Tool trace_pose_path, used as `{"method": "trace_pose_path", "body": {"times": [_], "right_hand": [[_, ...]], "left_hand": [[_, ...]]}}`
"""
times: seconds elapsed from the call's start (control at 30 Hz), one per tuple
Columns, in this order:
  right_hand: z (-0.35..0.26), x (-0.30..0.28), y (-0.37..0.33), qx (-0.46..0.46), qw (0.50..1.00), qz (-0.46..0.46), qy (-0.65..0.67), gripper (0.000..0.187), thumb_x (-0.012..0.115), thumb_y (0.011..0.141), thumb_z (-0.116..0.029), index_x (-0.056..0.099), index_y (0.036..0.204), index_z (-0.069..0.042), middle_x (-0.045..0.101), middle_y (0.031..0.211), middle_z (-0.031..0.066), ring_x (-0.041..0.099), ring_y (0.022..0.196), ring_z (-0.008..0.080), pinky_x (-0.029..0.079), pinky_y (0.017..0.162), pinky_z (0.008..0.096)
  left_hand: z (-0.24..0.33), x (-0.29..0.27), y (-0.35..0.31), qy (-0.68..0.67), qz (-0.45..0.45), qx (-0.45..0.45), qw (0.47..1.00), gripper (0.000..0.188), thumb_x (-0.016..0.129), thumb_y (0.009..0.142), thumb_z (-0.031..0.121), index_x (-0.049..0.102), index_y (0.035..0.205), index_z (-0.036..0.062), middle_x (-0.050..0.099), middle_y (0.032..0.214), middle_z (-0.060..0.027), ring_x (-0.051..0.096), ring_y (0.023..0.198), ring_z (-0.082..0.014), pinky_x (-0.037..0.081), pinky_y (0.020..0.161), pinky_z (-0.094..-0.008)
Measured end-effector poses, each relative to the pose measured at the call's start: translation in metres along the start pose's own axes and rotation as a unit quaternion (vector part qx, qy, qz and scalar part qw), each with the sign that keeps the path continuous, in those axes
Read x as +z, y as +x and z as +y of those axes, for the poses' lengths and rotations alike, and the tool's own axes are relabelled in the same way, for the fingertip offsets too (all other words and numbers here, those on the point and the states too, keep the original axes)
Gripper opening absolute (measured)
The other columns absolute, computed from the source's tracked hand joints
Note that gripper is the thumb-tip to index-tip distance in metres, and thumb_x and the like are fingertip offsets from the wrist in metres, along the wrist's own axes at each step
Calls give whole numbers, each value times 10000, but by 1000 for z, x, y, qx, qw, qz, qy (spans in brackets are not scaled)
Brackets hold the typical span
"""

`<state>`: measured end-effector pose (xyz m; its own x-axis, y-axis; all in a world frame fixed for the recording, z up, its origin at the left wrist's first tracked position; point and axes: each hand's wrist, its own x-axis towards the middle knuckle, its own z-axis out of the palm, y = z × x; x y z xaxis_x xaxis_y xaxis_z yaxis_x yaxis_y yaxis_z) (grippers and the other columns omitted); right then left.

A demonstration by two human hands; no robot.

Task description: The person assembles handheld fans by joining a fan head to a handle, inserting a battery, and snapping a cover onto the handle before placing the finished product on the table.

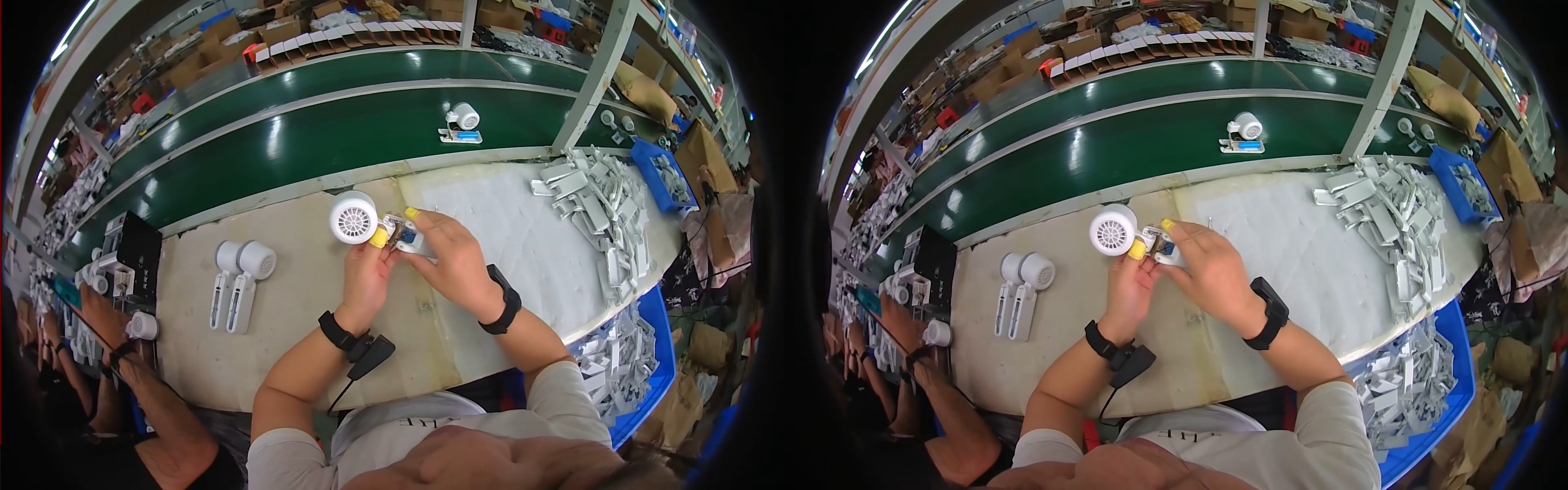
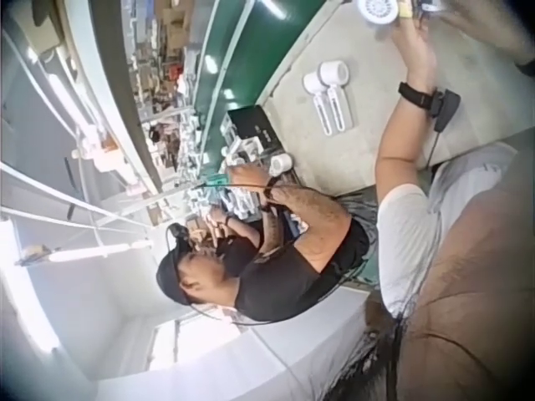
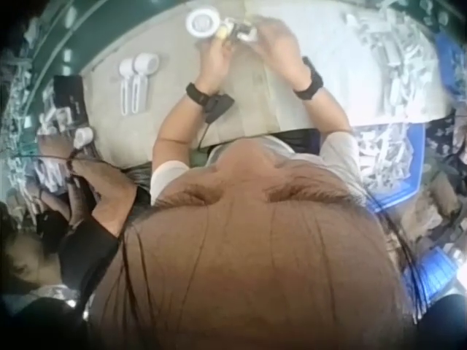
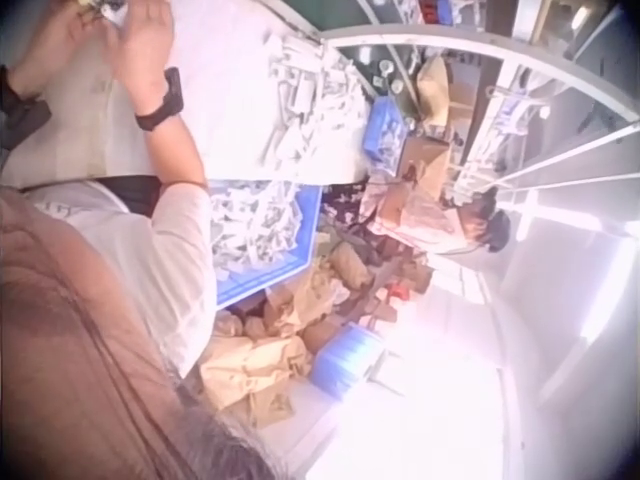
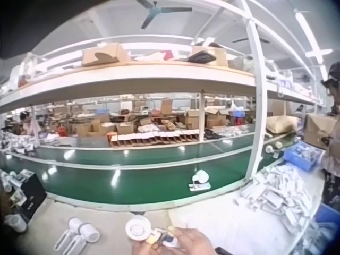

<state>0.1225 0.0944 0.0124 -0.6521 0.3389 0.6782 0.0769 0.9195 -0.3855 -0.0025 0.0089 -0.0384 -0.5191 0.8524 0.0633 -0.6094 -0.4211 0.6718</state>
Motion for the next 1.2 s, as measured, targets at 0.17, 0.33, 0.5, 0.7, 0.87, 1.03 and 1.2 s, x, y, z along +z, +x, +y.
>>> {"method": "trace_pose_path", "body": {"times": [0.17, 0.33, 0.5, 0.7, 0.87, 1.03, 1.2], "right_hand": [[-3, 4, -4, -17, 999, 3, -34, 565, 729, 656, -97, 507, 1171, -25, 568, 1144, 165, 570, 1003, 329, 489, 822, 370], [-6, 11, -3, -31, 996, 9, -78, 561, 729, 648, -120, 509, 1154, -21, 554, 1175, 161, 567, 1006, 320, 474, 857, 414], [-6, 9, 3, -34, 997, 52, -40, 525, 722, 681, -170, 517, 1137, -12, 583, 1082, 155, 582, 938, 300, 477, 794, 386], [6, -13, -9, 315, 824, -171, 439, 335, 594, 874, -319, 594, 974, 1, 590, 786, 2, 504, 710, 50, 431, 652, 216], [-4, -8, -12, 267, 882, -91, 378, 330, 607, 862, -320, 586, 846, 9, 554, 700, 20, 482, 643, 70, 413, 570, 247], [-5, -16, -18, 144, 951, -92, 258, 316, 627, 844, -308, 575, 819, 4, 539, 627, 69, 490, 557, 119, 411, 521, 268], [-9, 0, -21, 180, 915, -257, 254, 348, 609, 815, -386, 595, 811, -39, 581, 688, 147, 568, 625, 312, 448, 589, 369]], "left_hand": [[-12, 10, -8, 11, 10, -9, 1000, 288, 537, 900, 145, 493, 1162, 33, 567, 1093, -42, 555, 935, -121, 452, 782, -262], [-18, 12, -11, 59, 18, 38, 997, 332, 499, 908, 123, 451, 1217, 13, 521, 1192, -63, 518, 1078, -161, 438, 900, -310], [9, 13, -1, 119, -9, 89, 989, 310, 543, 881, 89, 497, 1180, 18, 544, 1167, -70, 534, 1070, -184, 430, 920, -325], [33, 16, 3, 58, -24, 131, 989, 308, 563, 870, 78, 503, 1165, 12, 564, 1134, -116, 549, 1061, -245, 433, 934, -388], [38, 21, 2, 44, -41, 99, 993, 305, 558, 887, 149, 497, 1157, 22, 574, 1108, -119, 557, 1032, -243, 437, 922, -392], [44, 34, -7, 21, -68, 69, 995, 288, 563, 885, 162, 514, 1131, 20, 595, 1060, -117, 575, 997, -241, 450, 905, -378], [59, 8, -8, 144, -42, 43, 988, 260, 553, 884, 145, 532, 1107, 13, 623, 996, -87, 606, 912, -226, 480, 826, -325]]}}
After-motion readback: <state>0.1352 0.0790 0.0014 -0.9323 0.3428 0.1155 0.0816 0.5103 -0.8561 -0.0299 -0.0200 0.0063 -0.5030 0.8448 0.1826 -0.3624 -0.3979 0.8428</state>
